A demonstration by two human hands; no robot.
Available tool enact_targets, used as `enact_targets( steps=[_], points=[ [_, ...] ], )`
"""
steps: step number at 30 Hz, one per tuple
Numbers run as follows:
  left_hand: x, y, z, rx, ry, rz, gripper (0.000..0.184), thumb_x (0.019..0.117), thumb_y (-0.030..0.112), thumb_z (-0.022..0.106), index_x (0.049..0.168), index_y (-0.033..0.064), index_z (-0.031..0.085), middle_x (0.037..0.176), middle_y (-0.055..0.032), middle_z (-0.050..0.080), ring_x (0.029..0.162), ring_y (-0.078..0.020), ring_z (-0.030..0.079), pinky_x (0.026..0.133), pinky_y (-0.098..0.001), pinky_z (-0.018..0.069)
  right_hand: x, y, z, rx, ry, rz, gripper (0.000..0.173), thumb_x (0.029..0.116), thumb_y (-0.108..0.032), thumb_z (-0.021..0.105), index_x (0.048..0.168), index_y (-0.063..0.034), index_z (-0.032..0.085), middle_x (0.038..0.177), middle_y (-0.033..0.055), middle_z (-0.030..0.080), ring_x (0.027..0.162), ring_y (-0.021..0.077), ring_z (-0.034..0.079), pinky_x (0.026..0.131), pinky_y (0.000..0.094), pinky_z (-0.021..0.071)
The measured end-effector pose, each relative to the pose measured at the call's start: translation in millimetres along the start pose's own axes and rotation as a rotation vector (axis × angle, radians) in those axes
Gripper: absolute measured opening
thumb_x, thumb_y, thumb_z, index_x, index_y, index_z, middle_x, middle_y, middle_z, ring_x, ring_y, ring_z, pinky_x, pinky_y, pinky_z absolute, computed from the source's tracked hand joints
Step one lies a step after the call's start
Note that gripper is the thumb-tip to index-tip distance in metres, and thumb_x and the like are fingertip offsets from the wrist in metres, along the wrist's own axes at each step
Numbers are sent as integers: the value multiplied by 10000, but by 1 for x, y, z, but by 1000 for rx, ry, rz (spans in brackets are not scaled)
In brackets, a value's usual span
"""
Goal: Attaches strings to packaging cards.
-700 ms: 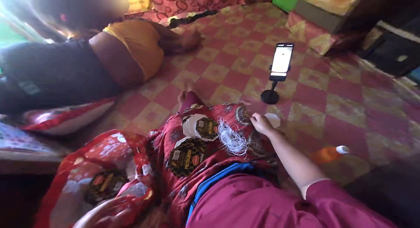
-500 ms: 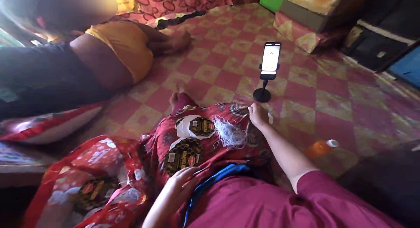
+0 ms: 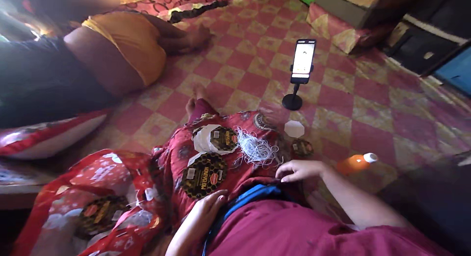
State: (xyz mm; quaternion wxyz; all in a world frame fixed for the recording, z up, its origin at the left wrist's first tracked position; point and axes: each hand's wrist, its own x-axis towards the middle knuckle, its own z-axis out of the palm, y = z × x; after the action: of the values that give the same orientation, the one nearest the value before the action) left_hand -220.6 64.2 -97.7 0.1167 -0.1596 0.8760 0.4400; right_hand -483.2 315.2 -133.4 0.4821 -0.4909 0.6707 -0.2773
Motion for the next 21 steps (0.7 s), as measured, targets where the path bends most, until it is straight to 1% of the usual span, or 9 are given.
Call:
enact_targets(
  steps=[3, 5, 7, 9, 11, 13, 16, 19, 21],
  points=[
    [-14, -9, -3, 193, 137, -3, 310, 1013, 81, 561, 1272, -52, 667, 1248, -289, 648, 1195, -459, 610, 1030, -616, 454, -8, 9, 10, 18, 46, 10, 279, 1004, 16, 558, 1252, 118, 635, 1279, 271, 646, 1218, 327, 613, 1092, 430, 434],
    [-28, -20, -8, 294, 167, -80, 278, 931, 74, 690, 1188, -28, 719, 1239, -310, 635, 1212, -541, 558, 966, -732, 412, -9, 10, 11, -20, 26, 48, 278, 990, 52, 558, 1248, 123, 635, 1268, 281, 652, 1212, 350, 618, 1087, 450, 433],
    [-39, -30, -10, 318, 167, -91, 184, 883, 45, 727, 1052, -20, 760, 1143, -280, 678, 1170, -543, 576, 919, -765, 400, -9, 9, 8, -84, -24, 74, 246, 978, 75, 562, 1190, 129, 672, 1201, 288, 679, 1159, 367, 643, 1069, 468, 443],
    [-46, -33, -12, 321, 123, -98, 125, 894, 46, 716, 979, -34, 760, 1030, -245, 723, 1104, -508, 633, 920, -772, 394, -12, 4, 0, -137, -107, 117, 221, 973, 83, 570, 1153, 132, 688, 1145, 293, 692, 1104, 375, 654, 1039, 485, 450],
    [-48, -30, -15, 326, 36, -170, 139, 932, 74, 692, 998, -35, 747, 987, -233, 729, 1039, -470, 670, 956, -756, 389, -14, 1, -5, -163, -168, 167, 202, 972, 77, 581, 1129, 127, 698, 1094, 281, 699, 1044, 353, 660, 994, 476, 469],
    [-44, -24, -18, 328, -30, -256, 156, 958, 91, 674, 1028, -31, 742, 1003, -228, 728, 1040, -438, 673, 1003, -722, 374, -10, -2, -5, -190, -220, 232, 200, 986, 61, 580, 1138, 122, 696, 1093, 282, 694, 1039, 356, 652, 994, 478, 463],
    [-36, -20, -24, 330, -81, -286, 176, 980, 107, 647, 1062, -17, 741, 1034, -215, 732, 1040, -413, 684, 975, -662, 450, -1, -1, 2, -242, -243, 259, 204, 978, 67, 582, 1136, 124, 697, 1097, 300, 688, 1047, 390, 644, 997, 510, 451],
    [-33, -11, -32, 259, 99, -183, 232, 1006, 131, 617, 1139, -32, 715, 1021, -223, 727, 967, -389, 705, 902, -613, 521, 0, -9, -11, -308, -234, 281, 236, 990, 34, 589, 1193, 97, 692, 1178, 299, 679, 1149, 421, 629, 1055, 549, 419],
    [-24, 0, -32, 234, 321, -132, 307, 1021, 177, 600, 1215, -49, 673, 1092, -252, 706, 1019, -405, 691, 927, -613, 515, 0, -18, -27, -363, -109, 266, 242, 993, -8, 597, 1191, 89, 695, 1184, 300, 679, 1161, 443, 628, 1058, 593, 419]
  ],
)
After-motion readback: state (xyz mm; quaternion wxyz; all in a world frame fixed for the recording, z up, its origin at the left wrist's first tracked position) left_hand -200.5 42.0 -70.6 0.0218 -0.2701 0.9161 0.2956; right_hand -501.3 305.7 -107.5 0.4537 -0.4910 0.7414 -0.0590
